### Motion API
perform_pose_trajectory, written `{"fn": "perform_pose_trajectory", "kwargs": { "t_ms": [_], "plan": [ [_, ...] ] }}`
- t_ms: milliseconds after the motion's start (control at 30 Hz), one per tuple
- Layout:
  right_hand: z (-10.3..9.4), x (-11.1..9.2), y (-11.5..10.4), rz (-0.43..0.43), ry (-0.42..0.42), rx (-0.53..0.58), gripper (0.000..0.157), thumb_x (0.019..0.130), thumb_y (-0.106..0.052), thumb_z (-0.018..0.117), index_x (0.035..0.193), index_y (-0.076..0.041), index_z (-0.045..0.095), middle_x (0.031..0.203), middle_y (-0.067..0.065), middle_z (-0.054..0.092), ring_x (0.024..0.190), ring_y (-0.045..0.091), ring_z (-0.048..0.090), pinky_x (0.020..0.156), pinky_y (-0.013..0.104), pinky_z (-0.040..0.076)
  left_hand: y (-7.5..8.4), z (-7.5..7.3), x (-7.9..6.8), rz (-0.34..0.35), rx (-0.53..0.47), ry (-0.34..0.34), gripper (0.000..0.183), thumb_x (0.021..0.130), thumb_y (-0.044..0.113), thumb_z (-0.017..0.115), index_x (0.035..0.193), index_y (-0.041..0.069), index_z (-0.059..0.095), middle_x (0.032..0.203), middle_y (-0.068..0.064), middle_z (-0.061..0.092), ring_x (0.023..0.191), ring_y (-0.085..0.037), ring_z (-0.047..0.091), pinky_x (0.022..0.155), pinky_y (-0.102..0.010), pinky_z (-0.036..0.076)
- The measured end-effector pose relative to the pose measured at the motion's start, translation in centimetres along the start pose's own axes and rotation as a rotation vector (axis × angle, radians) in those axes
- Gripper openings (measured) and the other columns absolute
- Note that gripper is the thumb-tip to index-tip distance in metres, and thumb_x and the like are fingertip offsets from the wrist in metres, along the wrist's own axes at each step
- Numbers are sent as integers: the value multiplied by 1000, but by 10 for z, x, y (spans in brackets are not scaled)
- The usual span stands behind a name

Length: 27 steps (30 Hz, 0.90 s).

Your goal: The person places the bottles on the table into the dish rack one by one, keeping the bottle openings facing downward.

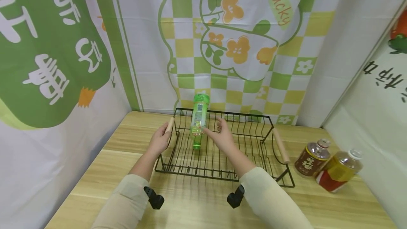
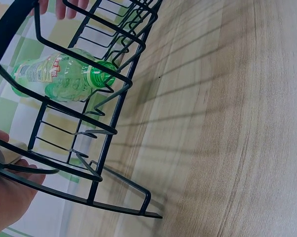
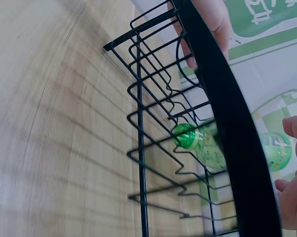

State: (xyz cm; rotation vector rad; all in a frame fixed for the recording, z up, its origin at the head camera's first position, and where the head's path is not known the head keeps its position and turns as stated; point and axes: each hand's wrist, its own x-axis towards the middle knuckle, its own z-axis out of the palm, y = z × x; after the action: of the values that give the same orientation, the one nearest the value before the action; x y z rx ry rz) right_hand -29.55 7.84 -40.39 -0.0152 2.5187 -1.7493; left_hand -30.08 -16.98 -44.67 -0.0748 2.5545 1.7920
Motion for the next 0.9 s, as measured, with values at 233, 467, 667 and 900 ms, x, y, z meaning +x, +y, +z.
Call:
{"fn": "perform_pose_trajectory", "kwargs": {
  "t_ms": [233,467,667,900],
  "plan": [
    [-29,-12,12,-28,8,-9,79,92,-33,68,155,-18,23,157,18,31,144,37,31,112,58,36,2,-2,-2,0,19,11,56,105,19,37,156,4,20,159,-20,28,91,-27,50,66,-24,43],
    [-65,-26,20,-37,17,-49,80,93,-31,67,156,-16,20,157,18,29,144,36,30,111,58,36,3,-2,-3,6,24,13,55,106,19,37,156,3,21,158,-20,30,89,-23,50,64,-22,42],
    [-91,-39,25,-44,25,-66,82,94,-32,67,157,-13,18,157,21,28,144,39,28,112,58,35,4,0,-3,0,15,5,56,106,20,36,156,4,19,159,-21,29,77,-20,46,59,-21,40],
    [-117,-52,31,-77,73,-103,85,94,-33,66,157,-11,13,156,23,28,142,40,29,116,54,31,3,0,-2,4,19,2,55,106,18,36,156,2,19,159,-21,28,128,-34,46,86,-30,44]
  ]
}}
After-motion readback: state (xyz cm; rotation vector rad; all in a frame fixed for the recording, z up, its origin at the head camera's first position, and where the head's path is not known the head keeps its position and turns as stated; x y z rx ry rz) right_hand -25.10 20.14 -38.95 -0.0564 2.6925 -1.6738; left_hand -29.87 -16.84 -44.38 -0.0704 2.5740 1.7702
